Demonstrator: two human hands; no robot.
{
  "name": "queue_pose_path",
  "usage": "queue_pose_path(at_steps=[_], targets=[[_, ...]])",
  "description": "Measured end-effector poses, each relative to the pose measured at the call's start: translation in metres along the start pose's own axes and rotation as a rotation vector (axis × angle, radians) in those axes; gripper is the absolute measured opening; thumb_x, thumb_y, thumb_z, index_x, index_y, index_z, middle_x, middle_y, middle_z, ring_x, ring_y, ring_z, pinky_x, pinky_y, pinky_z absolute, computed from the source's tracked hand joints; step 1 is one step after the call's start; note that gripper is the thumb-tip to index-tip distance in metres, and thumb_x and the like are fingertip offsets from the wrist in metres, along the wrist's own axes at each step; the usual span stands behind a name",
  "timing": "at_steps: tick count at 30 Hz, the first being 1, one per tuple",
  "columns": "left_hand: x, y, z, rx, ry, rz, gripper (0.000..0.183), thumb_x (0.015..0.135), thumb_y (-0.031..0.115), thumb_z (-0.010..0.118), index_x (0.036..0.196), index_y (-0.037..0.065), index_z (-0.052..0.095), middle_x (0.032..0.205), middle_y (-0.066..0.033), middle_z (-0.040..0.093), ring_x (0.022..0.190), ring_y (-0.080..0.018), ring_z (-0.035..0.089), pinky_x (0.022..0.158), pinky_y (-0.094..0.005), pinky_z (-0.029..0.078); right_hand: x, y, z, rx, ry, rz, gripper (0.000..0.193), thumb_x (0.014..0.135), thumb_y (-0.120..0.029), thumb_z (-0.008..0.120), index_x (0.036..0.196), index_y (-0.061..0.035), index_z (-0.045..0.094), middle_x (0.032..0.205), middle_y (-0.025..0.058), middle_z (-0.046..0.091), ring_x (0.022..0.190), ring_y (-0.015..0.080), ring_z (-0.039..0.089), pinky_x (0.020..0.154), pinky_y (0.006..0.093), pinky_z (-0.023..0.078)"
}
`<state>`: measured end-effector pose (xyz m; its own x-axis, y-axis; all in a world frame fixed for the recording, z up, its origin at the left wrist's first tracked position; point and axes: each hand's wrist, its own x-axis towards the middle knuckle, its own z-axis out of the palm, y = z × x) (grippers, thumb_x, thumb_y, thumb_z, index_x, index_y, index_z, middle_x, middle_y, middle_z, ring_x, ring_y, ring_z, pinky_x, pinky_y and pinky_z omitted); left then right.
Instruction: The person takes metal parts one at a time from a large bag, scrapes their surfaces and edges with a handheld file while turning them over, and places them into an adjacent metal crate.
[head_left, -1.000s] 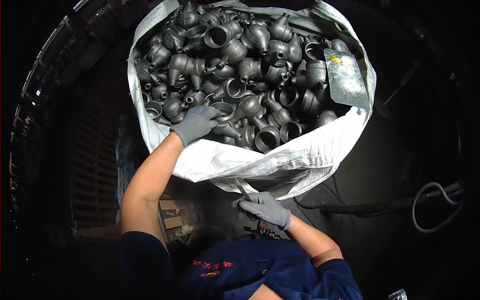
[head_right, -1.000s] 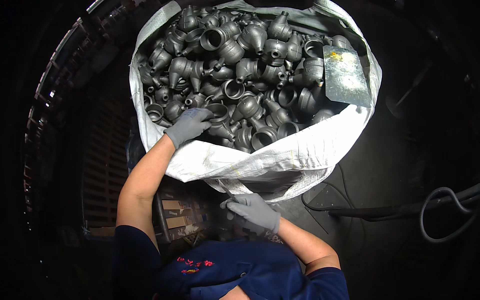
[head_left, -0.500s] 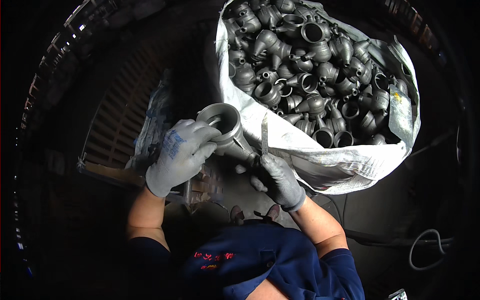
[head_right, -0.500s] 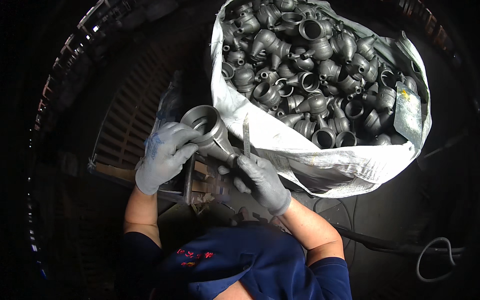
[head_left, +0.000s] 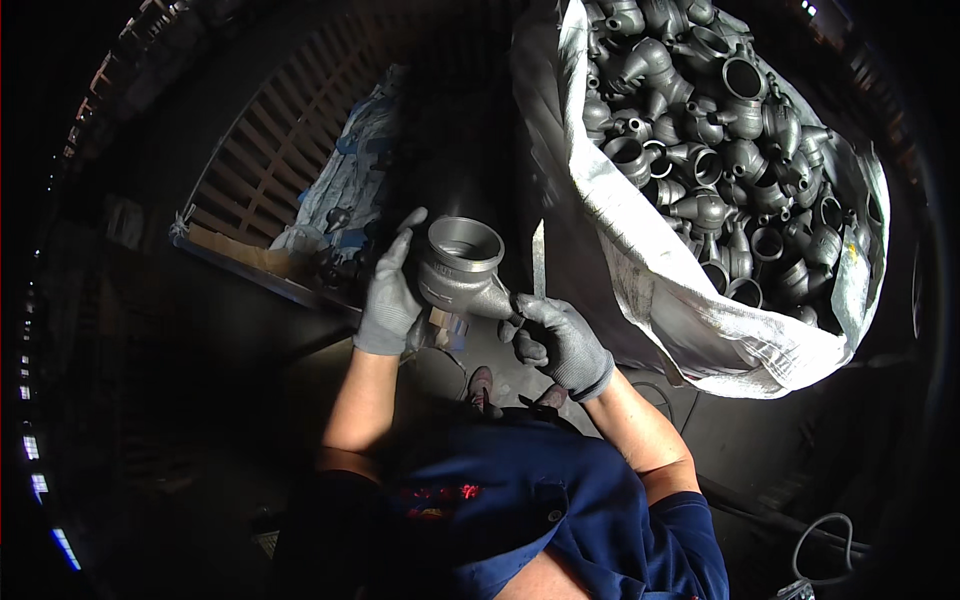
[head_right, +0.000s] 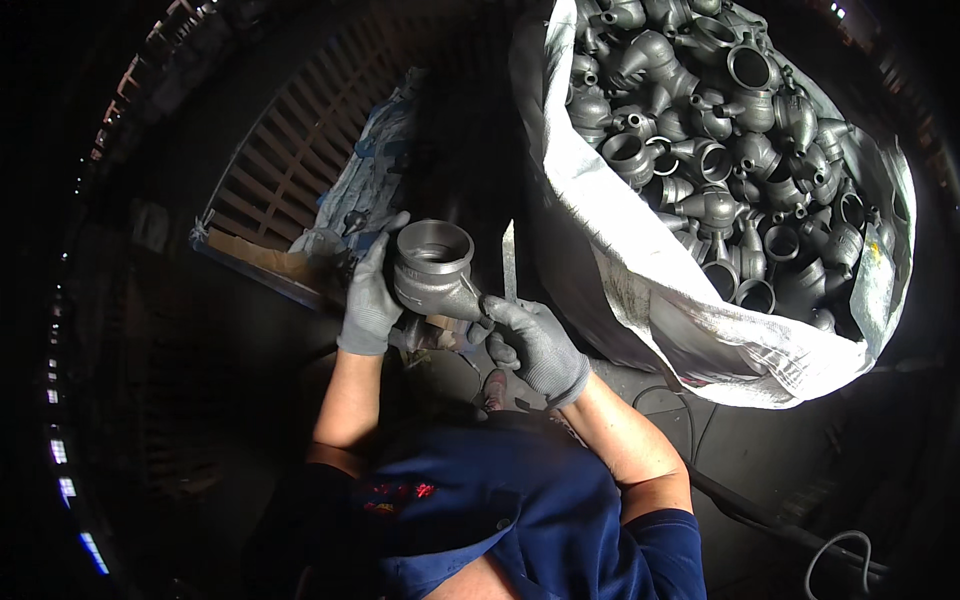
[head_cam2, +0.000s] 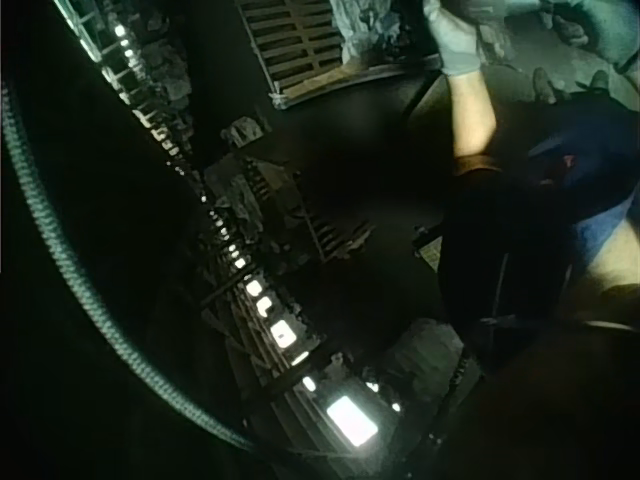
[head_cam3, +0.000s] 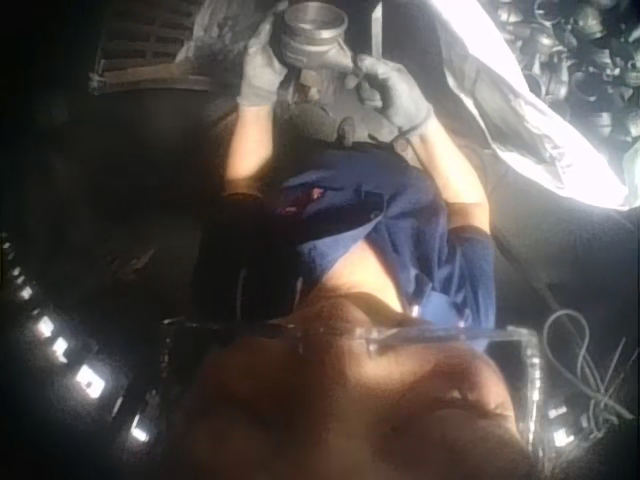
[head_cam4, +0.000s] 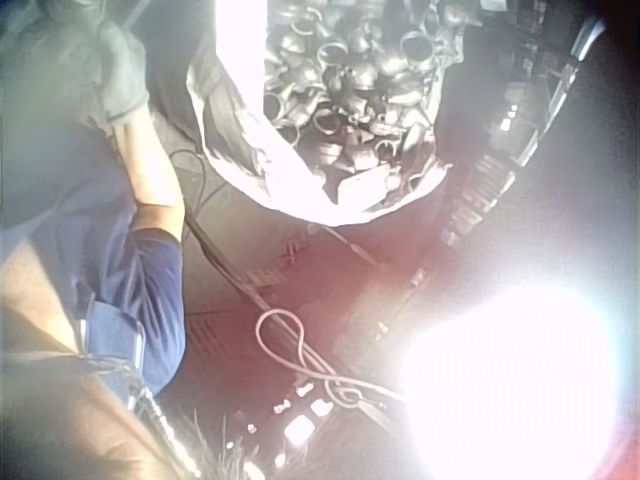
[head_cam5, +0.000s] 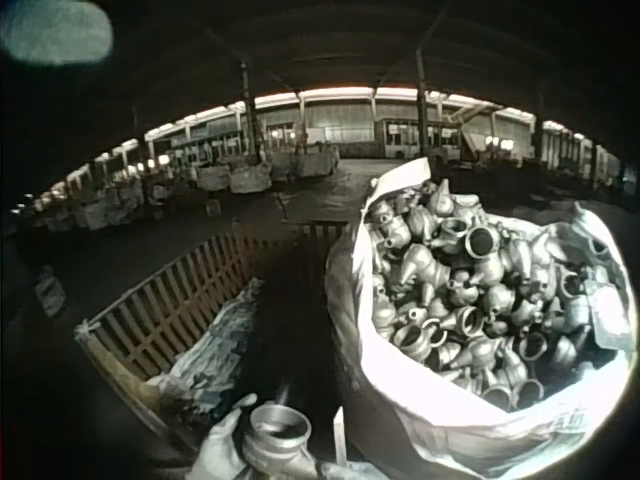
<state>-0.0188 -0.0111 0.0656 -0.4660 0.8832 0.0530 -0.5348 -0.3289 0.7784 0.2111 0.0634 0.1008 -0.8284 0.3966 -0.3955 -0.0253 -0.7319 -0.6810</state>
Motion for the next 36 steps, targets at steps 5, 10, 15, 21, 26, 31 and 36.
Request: queue_pose_path(at_steps=[5, 10, 15, 21, 26, 31, 36], targets=[[-0.005, -0.004, 0.003, -0.105, 0.046, -0.079, 0.039, 0.092, 0.019, 0.049, 0.127, 0.002, 0.051, 0.121, -0.0102, 0.056, 0.12, -0.0178, 0.047, 0.109, -0.036, 0.031, 0.009, 0.014, -0.009, 0.01, 0.057, -0.051, 0.031, 0.097, -0.034, 0.05, 0.092, -0.0042, 0.056, 0.076, 0.0109, 0.061, 0.044, 0.0079, 0.041, 0.042, 0.0205, 0.035], [-0.011, -0.003, 0.005, -0.065, 0.115, -0.129, 0.044, 0.092, 0.013, 0.049, 0.134, -0.001, 0.044, 0.102, -0.0085, 0.061, 0.109, -0.0195, 0.054, 0.104, -0.04, 0.038, 0.009, 0.012, -0.014, 0.111, 0.045, -0.103, 0.037, 0.098, -0.034, 0.047, 0.117, -0.0023, 0.052, 0.08, 0.0074, 0.06, 0.047, 0.0058, 0.039, 0.042, 0.0186, 0.033], [-0.01, 0.003, 0.023, 0.053, -0.016, 0.017, 0.047, 0.092, 0.014, 0.051, 0.136, -0.001, 0.042, 0.119, -0.0162, 0.059, 0.117, -0.021, 0.05, 0.107, -0.0398, 0.033, 0.015, 0.025, -0.029, 0.289, 0.039, -0.059, 0.042, 0.098, -0.029, 0.046, 0.13, -0.0028, 0.046, 0.078, 0.0067, 0.058, 0.049, 0.0058, 0.039, 0.043, 0.0175, 0.032], [-0.011, 0.009, 0.03, 0.115, -0.113, 0.024, 0.053, 0.089, 0.017, 0.055, 0.137, 0.0, 0.042, 0.133, -0.0204, 0.05, 0.114, -0.0199, 0.053, 0.102, -0.0341, 0.036, 0.025, 0.041, -0.049, 0.427, -0.039, 0.006, 0.029, 0.099, -0.035, 0.042, 0.1, -0.0087, 0.055, 0.076, 0.0069, 0.059, 0.044, 0.0088, 0.037, 0.04, 0.0206, 0.03], [-0.017, 0.016, 0.047, 0.095, -0.182, -0.008, 0.055, 0.088, 0.011, 0.052, 0.14, 0.001, 0.037, 0.139, -0.0208, 0.043, 0.125, -0.0251, 0.047, 0.107, -0.0391, 0.034, 0.027, 0.049, -0.054, 0.471, -0.045, 0.022, 0.032, 0.099, -0.038, 0.04, 0.092, -0.0111, 0.054, 0.072, 0.0071, 0.057, 0.041, 0.0097, 0.034, 0.039, 0.0222, 0.028], [-0.016, 0.018, 0.045, 0.123, -0.287, 0.01, 0.057, 0.085, 0.004, 0.048, 0.14, -0.001, 0.036, 0.14, -0.0203, 0.043, 0.126, -0.0255, 0.046, 0.11, -0.0392, 0.031, 0.03, 0.057, -0.057, 0.454, -0.079, 0.012, 0.033, 0.099, -0.041, 0.038, 0.086, -0.0138, 0.051, 0.069, 0.0069, 0.056, 0.038, 0.0101, 0.031, 0.038, 0.0225, 0.027], [-0.016, 0.016, 0.039, 0.166, -0.305, 0.026, 0.056, 0.083, -0.001, 0.047, 0.138, -0.001, 0.04, 0.136, -0.0192, 0.047, 0.124, -0.0245, 0.048, 0.107, -0.0364, 0.034, 0.027, 0.056, -0.05, 0.328, -0.006, 0.025, 0.034, 0.099, -0.044, 0.038, 0.083, -0.015, 0.048, 0.069, 0.0069, 0.056, 0.039, 0.0102, 0.031, 0.038, 0.022, 0.027]])
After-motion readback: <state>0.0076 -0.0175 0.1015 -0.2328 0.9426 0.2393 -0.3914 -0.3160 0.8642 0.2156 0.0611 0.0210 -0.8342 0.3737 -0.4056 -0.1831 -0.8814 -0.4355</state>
